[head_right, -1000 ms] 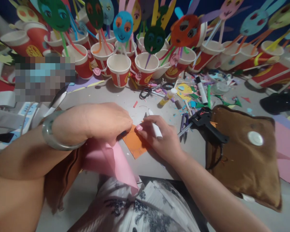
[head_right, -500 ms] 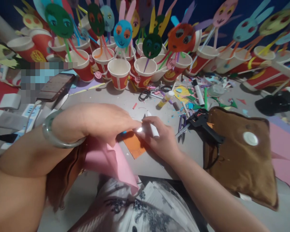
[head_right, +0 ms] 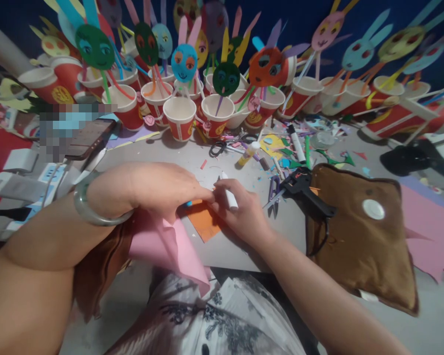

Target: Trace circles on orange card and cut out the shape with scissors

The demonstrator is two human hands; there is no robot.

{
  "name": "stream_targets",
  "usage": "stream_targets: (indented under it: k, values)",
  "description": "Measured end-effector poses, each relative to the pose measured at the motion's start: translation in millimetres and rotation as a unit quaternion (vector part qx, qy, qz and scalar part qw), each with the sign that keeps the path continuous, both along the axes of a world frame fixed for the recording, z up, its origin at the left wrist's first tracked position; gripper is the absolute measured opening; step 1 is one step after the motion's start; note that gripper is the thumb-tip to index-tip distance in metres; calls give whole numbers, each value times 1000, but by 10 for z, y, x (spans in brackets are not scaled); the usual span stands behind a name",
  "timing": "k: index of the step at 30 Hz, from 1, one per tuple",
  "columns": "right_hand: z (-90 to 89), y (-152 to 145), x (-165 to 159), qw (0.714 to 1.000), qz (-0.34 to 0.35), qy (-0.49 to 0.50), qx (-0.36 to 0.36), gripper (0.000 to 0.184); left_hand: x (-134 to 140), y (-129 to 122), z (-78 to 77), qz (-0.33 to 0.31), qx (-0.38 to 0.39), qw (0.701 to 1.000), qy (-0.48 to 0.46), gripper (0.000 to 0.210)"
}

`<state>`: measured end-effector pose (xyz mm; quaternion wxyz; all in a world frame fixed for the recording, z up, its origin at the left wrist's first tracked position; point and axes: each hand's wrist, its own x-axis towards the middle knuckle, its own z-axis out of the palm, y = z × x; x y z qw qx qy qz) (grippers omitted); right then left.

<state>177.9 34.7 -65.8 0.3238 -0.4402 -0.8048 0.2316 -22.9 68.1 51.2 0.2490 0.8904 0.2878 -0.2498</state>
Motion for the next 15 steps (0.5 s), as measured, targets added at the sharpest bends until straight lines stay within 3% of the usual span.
stream_targets:
  k: [8, 12, 15]
  values:
    - [98, 1, 55, 998, 15, 21, -54, 28, 22, -48, 40, -25, 27, 999, 5, 43]
    - [288, -120, 224, 996, -14, 57, -61, 23, -1, -30, 1, -25, 27, 999, 7, 51]
    - [377, -294, 316, 996, -15, 74, -52, 32, -23, -17, -27, 10, 21, 999, -22, 61]
